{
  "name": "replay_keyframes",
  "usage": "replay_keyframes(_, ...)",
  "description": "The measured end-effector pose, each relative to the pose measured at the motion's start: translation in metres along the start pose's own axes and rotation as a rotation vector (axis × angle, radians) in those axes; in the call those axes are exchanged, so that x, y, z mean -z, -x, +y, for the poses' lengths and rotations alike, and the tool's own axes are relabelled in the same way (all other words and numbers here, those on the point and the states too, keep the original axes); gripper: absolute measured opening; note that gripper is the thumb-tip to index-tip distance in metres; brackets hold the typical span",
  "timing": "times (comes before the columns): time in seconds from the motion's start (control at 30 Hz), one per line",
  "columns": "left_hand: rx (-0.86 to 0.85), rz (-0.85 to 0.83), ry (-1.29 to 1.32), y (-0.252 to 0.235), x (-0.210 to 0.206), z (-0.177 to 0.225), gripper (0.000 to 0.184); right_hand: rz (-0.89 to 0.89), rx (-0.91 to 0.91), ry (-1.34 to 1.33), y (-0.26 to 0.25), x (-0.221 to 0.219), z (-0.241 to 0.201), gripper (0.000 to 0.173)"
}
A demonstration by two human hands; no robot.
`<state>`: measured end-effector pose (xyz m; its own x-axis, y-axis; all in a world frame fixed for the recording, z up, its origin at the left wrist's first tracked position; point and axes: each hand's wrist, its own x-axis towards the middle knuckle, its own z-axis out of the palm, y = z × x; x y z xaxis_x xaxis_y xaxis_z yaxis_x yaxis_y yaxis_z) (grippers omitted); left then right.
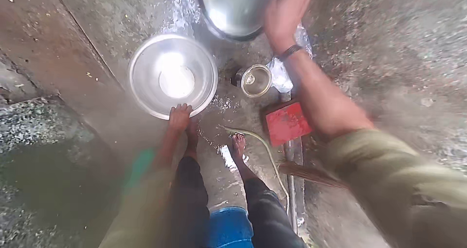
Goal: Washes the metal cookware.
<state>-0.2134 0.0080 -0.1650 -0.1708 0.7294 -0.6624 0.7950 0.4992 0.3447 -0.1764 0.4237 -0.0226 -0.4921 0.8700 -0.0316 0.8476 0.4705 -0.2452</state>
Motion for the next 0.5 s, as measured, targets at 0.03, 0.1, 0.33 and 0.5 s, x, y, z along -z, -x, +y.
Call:
replay_keyframes(0.03,0.011,-0.008,0.004,-0.004,-0.006,0.000,0.030,-0.061,-0.117,-0.082,0.018,-0.016,-0.006,0.045)
replay_keyframes(0.1,0.021,-0.030,-0.001,-0.011,-0.019,-0.001,0.035,-0.152,-0.303,-0.287,0.063,-0.050,-0.019,0.043)
replay_keyframes(0.33,0.048,-0.139,-0.130,-0.020,-0.033,0.000,0.048,-0.551,-0.567,-0.524,0.185,-0.159,-0.069,0.047)
replay_keyframes(0.5,0.109,-0.190,-0.098,-0.019,-0.035,-0.001,0.057,-0.651,-0.408,-0.472,0.210,-0.205,-0.072,0.056)
